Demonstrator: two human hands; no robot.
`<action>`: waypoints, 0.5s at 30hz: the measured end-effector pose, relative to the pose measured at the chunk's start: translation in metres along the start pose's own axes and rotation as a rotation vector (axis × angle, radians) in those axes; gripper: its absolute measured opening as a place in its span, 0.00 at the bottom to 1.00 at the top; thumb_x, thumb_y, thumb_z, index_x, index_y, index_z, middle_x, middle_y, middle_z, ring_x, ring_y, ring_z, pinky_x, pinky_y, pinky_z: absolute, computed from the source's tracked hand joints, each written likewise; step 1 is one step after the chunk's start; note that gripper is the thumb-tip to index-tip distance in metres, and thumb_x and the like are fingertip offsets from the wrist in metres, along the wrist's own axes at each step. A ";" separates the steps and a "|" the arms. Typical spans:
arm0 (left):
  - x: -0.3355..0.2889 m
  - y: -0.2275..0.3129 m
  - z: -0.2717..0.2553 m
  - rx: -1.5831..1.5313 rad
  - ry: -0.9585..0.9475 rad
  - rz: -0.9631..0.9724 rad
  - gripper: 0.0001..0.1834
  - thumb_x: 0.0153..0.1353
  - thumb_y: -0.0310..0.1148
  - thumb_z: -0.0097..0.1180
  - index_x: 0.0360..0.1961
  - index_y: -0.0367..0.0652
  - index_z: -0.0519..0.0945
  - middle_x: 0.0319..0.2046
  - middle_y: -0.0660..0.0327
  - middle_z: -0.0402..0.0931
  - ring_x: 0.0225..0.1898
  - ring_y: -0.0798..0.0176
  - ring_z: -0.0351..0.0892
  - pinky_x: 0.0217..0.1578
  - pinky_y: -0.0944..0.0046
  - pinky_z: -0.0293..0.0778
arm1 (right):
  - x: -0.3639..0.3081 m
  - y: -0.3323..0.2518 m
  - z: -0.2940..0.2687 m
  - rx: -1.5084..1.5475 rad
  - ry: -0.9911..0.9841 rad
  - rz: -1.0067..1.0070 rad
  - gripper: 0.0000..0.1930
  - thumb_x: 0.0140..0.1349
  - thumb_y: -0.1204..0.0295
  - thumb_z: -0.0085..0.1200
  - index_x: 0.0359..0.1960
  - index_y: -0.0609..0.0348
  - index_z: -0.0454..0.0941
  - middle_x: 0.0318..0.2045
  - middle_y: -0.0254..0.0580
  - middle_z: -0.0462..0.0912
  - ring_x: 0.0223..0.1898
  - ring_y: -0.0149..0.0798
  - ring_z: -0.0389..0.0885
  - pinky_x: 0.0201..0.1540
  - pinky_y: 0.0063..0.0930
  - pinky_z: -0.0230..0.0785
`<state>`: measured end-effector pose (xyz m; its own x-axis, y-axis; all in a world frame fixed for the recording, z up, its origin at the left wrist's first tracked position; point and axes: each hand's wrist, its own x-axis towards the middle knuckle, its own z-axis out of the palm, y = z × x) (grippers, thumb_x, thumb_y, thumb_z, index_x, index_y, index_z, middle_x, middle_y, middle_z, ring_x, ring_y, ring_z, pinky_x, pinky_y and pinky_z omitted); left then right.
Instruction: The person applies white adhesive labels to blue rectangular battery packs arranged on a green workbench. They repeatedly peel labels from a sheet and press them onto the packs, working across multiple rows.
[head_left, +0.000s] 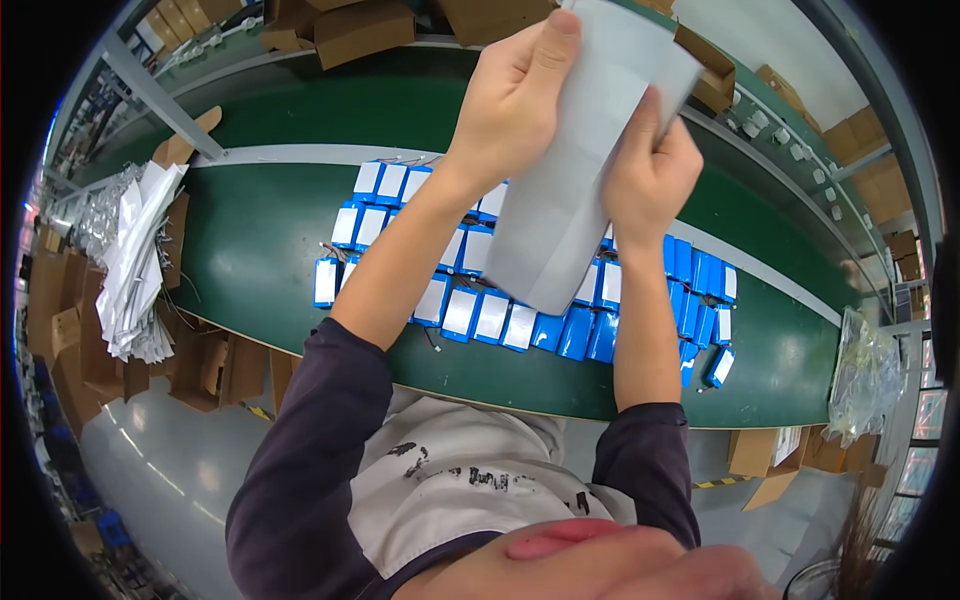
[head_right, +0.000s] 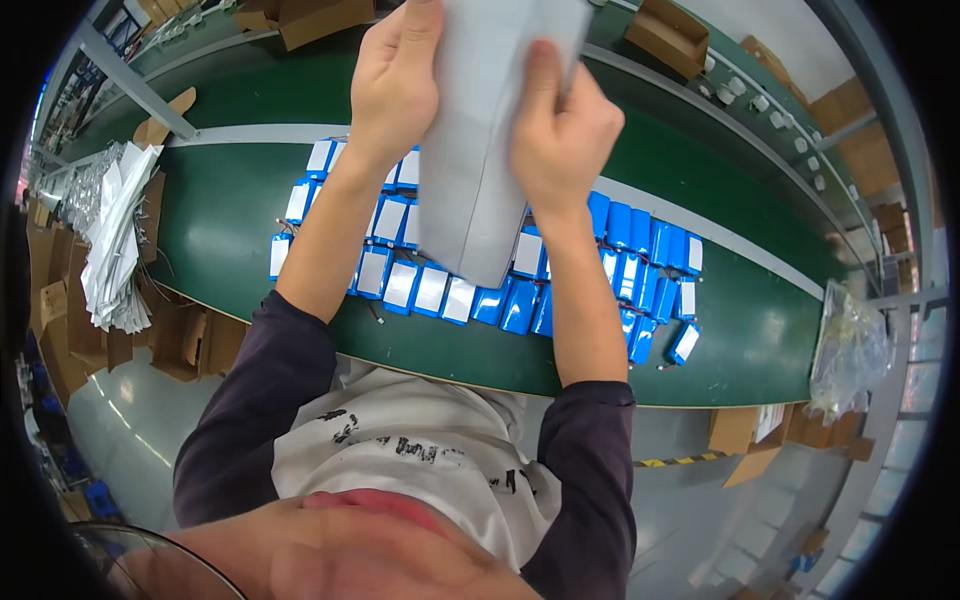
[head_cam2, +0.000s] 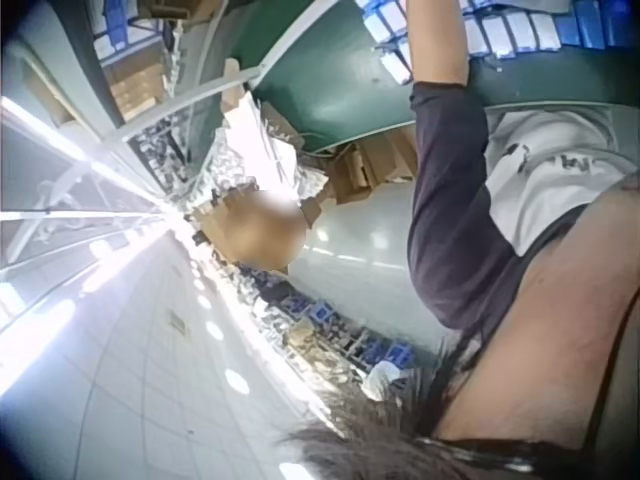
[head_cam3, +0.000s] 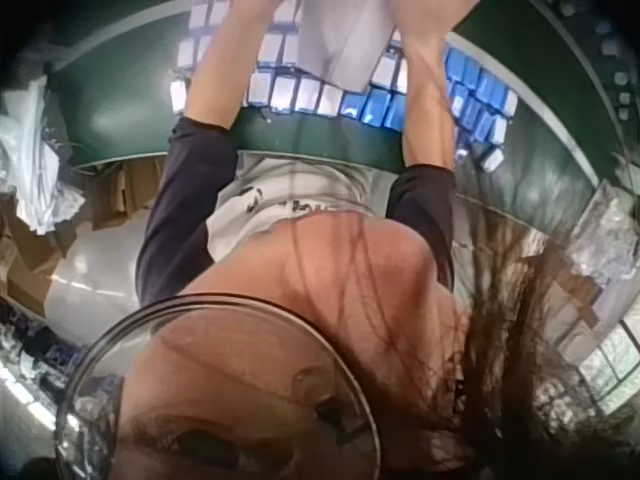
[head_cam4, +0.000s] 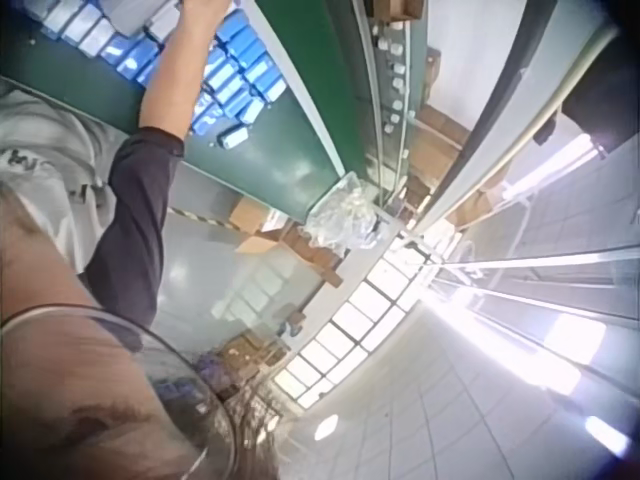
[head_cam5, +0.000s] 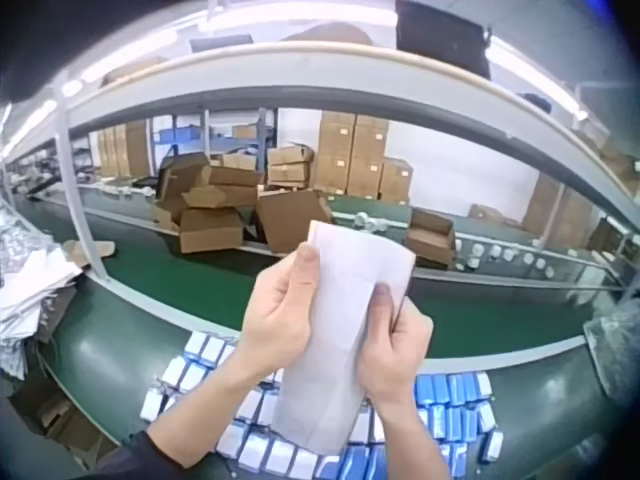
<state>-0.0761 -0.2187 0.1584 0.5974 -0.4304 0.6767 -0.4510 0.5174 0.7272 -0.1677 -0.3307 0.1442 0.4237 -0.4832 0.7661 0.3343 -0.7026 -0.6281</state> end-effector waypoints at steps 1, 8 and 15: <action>0.000 0.003 0.001 0.106 0.002 0.023 0.31 0.79 0.58 0.39 0.37 0.39 0.78 0.28 0.64 0.79 0.29 0.74 0.73 0.30 0.67 0.68 | 0.003 0.005 0.002 0.122 0.090 0.036 0.27 0.78 0.55 0.51 0.26 0.67 0.80 0.16 0.35 0.77 0.21 0.23 0.66 0.24 0.26 0.59; -0.012 -0.010 0.027 0.087 -0.061 -0.099 0.28 0.79 0.52 0.44 0.34 0.36 0.76 0.21 0.58 0.73 0.26 0.73 0.69 0.28 0.64 0.64 | 0.021 0.018 -0.012 0.179 0.198 0.144 0.23 0.79 0.60 0.49 0.34 0.72 0.81 0.29 0.36 0.85 0.30 0.22 0.76 0.34 0.20 0.69; -0.007 -0.020 0.027 0.121 0.041 -0.060 0.25 0.78 0.48 0.49 0.29 0.38 0.77 0.17 0.63 0.70 0.23 0.75 0.67 0.24 0.66 0.62 | 0.024 0.045 -0.008 -0.065 0.304 -0.083 0.16 0.72 0.66 0.61 0.51 0.65 0.74 0.45 0.43 0.79 0.43 0.26 0.75 0.44 0.24 0.71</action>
<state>-0.0893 -0.2462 0.1420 0.6516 -0.4260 0.6277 -0.4884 0.3975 0.7768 -0.1495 -0.3781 0.1360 0.1230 -0.5495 0.8264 0.2987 -0.7736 -0.5589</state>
